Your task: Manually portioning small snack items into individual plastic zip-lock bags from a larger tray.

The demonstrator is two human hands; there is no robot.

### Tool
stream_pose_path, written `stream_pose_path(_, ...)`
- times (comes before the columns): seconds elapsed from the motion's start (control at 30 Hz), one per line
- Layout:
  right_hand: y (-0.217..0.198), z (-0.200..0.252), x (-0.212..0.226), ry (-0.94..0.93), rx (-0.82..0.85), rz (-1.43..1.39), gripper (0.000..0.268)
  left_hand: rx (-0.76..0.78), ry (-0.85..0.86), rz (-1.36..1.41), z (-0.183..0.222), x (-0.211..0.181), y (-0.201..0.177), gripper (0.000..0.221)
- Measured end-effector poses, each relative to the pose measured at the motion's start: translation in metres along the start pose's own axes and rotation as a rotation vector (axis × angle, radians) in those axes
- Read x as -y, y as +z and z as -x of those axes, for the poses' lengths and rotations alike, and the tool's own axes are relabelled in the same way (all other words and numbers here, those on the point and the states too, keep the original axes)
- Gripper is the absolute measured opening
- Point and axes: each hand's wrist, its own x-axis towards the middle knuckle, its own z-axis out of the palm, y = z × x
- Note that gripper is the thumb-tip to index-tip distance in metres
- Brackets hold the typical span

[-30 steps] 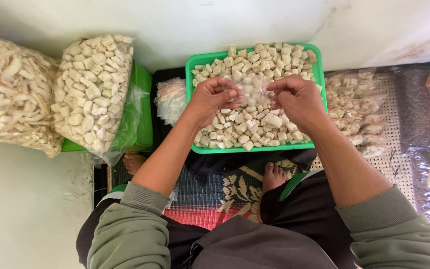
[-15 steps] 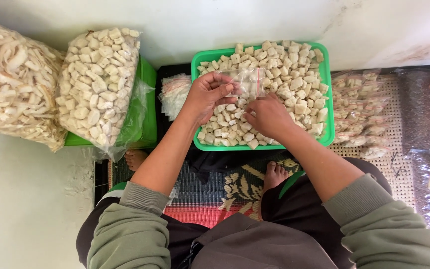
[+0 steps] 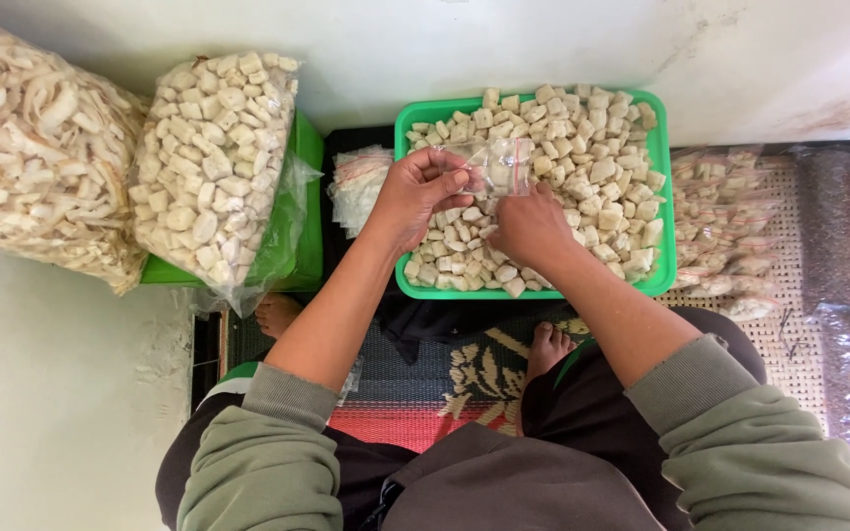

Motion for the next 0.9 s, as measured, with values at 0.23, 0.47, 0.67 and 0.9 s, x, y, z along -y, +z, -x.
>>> stream_pose_path(0.23,-0.005,0.004,0.002,-0.022,0.002,-0.068,0.033,0.001,0.003,0.005,0.0,-0.002,0.003,0.021)
stream_pose_path(0.47,0.001,-0.001,-0.018,-0.105,-0.093,-0.119,0.023,-0.005,0.014,0.0,-0.001,-0.002,0.004,0.021)
stream_pose_path(0.67,-0.02,0.013,-0.008,-0.18,-0.094,-0.03,0.021,-0.009,0.017,-0.002,-0.001,-0.001,0.003,0.021)
stream_pose_path(0.9,-0.01,0.005,-0.02,-0.211,-0.049,-0.054,0.013,-0.015,0.036,0.013,-0.002,-0.001,0.0,0.02)
